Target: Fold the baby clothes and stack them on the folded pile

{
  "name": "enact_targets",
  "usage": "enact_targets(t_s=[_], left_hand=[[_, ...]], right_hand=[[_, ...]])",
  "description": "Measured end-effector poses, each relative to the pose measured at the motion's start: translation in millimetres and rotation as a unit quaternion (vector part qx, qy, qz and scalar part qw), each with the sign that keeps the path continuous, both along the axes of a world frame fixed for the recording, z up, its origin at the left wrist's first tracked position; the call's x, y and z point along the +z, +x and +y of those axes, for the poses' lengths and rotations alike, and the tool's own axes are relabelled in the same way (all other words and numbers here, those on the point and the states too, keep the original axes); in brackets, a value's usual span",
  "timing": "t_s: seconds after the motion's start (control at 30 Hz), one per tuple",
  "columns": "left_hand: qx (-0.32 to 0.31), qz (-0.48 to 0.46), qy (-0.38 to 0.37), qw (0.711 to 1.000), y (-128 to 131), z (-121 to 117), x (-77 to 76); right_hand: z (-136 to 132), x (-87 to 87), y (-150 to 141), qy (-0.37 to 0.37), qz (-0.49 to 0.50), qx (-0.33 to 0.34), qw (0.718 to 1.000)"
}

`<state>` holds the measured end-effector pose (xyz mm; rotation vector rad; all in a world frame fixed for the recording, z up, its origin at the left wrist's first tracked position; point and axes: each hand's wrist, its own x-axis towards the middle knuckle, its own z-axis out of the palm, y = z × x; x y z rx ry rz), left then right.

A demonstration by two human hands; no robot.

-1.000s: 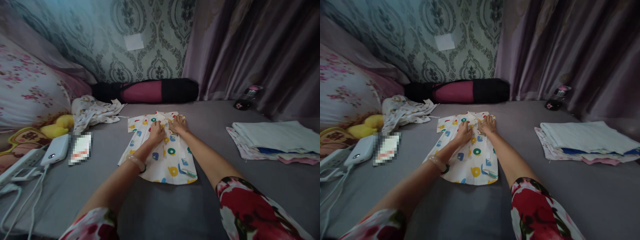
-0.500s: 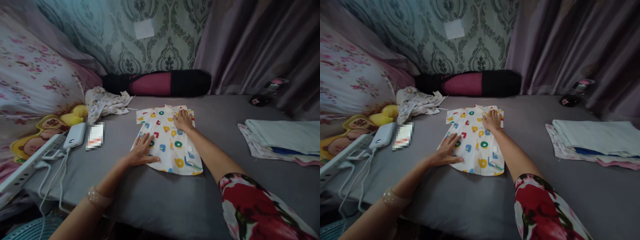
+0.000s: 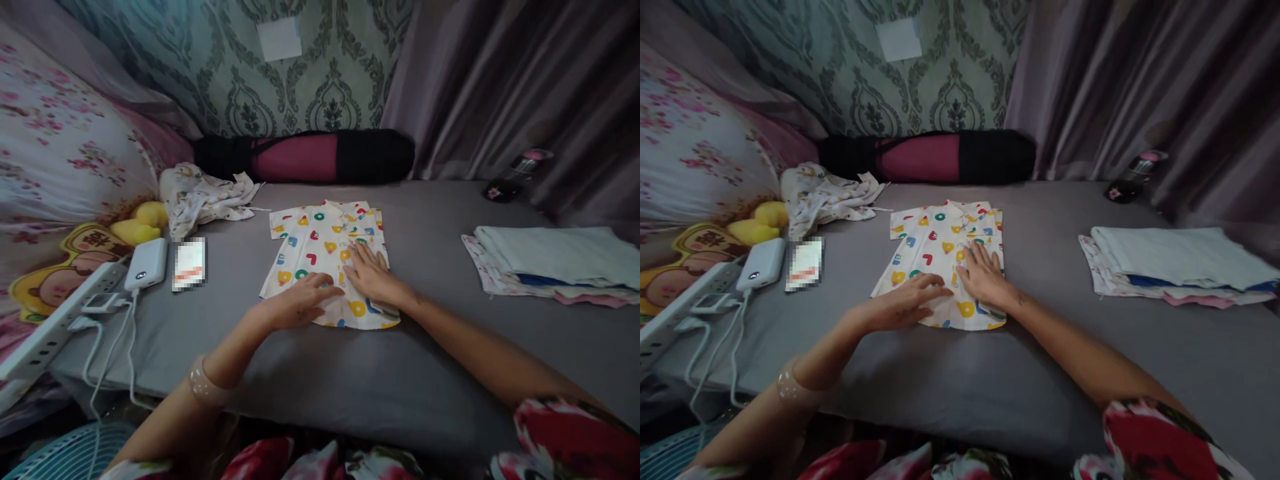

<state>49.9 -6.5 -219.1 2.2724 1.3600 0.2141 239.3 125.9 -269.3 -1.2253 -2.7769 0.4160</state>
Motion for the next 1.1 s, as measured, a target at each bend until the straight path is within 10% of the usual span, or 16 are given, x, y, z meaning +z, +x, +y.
enact_targets(t_s=[0.4, 0.57, 0.77, 1.1], left_hand=[[-0.046, -0.101, -0.03, 0.993, 15, 8, 2.6], [0.176, -0.105, -0.01, 0.979, -6, 31, -11.4], [0.448, 0.081, 0.146, 0.878, -42, 45, -41.5], [0.529, 0.049, 0.122, 0.838, -64, 34, -52.4]], right_hand=[[-30, -2.8, 11, 0.045, -0.021, -0.003, 0.999], [-6, 28.8, -1, 0.033, -0.048, 0.034, 0.998], [76, 35.1, -48, 0.1, 0.025, -0.078, 0.992], [149, -2.7, -75, -0.003, 0.017, -0.191, 0.981]])
